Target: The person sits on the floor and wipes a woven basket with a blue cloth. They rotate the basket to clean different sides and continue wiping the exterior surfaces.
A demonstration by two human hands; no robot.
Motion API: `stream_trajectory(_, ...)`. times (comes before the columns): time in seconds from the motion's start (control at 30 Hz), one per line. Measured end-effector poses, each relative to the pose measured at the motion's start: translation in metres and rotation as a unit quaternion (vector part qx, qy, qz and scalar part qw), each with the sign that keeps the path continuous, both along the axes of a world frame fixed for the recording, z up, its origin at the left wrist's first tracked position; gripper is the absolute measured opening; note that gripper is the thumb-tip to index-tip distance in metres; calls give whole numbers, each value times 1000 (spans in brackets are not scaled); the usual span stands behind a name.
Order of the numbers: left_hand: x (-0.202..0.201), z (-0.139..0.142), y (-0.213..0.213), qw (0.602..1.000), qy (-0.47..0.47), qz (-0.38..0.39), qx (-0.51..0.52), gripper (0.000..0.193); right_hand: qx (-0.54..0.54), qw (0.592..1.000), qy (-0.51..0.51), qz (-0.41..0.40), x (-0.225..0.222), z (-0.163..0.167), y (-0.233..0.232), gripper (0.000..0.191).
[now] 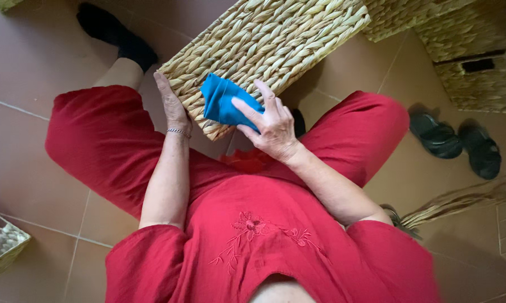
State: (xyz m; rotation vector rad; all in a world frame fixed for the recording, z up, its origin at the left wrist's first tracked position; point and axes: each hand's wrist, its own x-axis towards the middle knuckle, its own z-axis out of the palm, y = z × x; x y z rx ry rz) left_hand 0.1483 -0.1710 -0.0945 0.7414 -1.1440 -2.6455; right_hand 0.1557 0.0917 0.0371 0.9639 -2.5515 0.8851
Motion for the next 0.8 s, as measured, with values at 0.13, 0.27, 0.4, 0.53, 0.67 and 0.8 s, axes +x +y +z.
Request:
stream_trajectory(0.13, 1, 4, 4, 1000, 22, -10, 5, 83, 65, 998, -11, -2, -3, 0, 3, 69)
stream_trajectory(0.27, 0, 7, 3, 1000, 6, -12, 19, 84, 72, 995, 22, 66, 2, -13, 1, 59)
stream_trajectory(0.4, 2, 1, 2, 1000, 3, -6, 1, 84, 30, 996, 82, 24, -29, -24, 24, 52)
stream_trajectory(0.53, 3, -10, 2, 998, -11, 28, -57, 84, 42, 995, 28, -89, -107, -28, 78, 55)
stream_trajectory(0.67, 3, -13, 2, 1000, -5, 4, -17, 85, 86, 968, -33, -233, -142, -47, 135, 64)
stream_trajectory(0.8, 4, -13, 0, 998, -32, 21, -54, 85, -7, 963, 5, -269, -142, -79, 141, 84)
